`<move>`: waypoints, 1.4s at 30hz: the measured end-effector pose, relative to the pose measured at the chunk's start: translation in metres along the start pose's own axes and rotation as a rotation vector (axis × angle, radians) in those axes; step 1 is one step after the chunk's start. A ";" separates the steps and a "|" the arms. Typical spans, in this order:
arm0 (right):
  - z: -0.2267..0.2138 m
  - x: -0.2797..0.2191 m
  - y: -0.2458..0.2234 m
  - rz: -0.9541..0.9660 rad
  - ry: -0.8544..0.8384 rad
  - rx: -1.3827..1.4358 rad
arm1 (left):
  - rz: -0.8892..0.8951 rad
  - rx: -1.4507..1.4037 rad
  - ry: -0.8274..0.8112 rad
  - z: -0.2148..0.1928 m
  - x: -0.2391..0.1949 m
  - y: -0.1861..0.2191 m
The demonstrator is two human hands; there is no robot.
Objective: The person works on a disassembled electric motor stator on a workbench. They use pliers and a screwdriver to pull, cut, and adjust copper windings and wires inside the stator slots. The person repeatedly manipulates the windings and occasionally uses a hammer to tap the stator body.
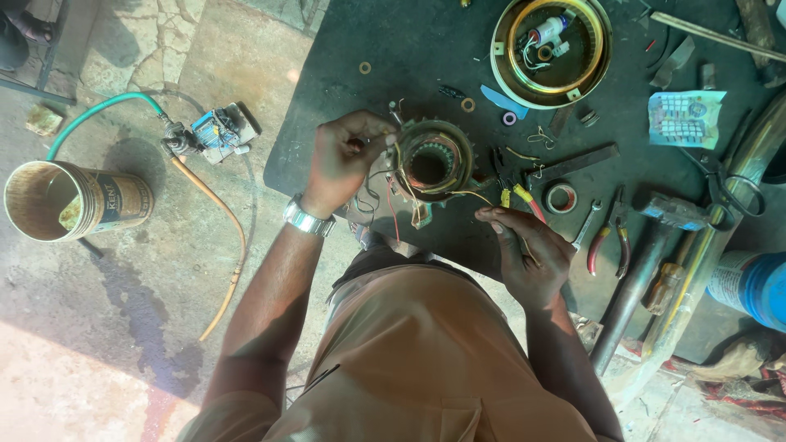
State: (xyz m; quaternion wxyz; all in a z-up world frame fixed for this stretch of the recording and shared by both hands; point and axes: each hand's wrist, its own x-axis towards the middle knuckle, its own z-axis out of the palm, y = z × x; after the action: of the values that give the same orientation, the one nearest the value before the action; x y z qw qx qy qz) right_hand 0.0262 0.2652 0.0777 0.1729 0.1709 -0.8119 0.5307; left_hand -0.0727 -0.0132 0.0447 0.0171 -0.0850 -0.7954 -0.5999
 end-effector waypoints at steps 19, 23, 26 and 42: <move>0.009 0.016 0.008 -0.171 0.041 0.204 | -0.111 -0.309 0.162 0.015 0.001 -0.006; 0.022 0.003 0.015 0.027 0.286 0.356 | 0.044 -0.005 0.083 0.003 -0.001 0.010; 0.028 -0.002 0.014 0.084 0.369 0.278 | 0.329 0.192 -0.048 -0.012 0.003 0.018; 0.069 -0.023 -0.026 0.240 0.817 0.304 | 0.646 0.209 -0.538 -0.033 0.033 -0.005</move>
State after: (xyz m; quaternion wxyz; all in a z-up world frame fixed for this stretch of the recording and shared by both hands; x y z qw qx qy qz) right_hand 0.0512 0.1938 0.0617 0.3892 -0.1244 -0.6041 0.6842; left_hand -0.1084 -0.0426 0.0539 0.0045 -0.4810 -0.7604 -0.4363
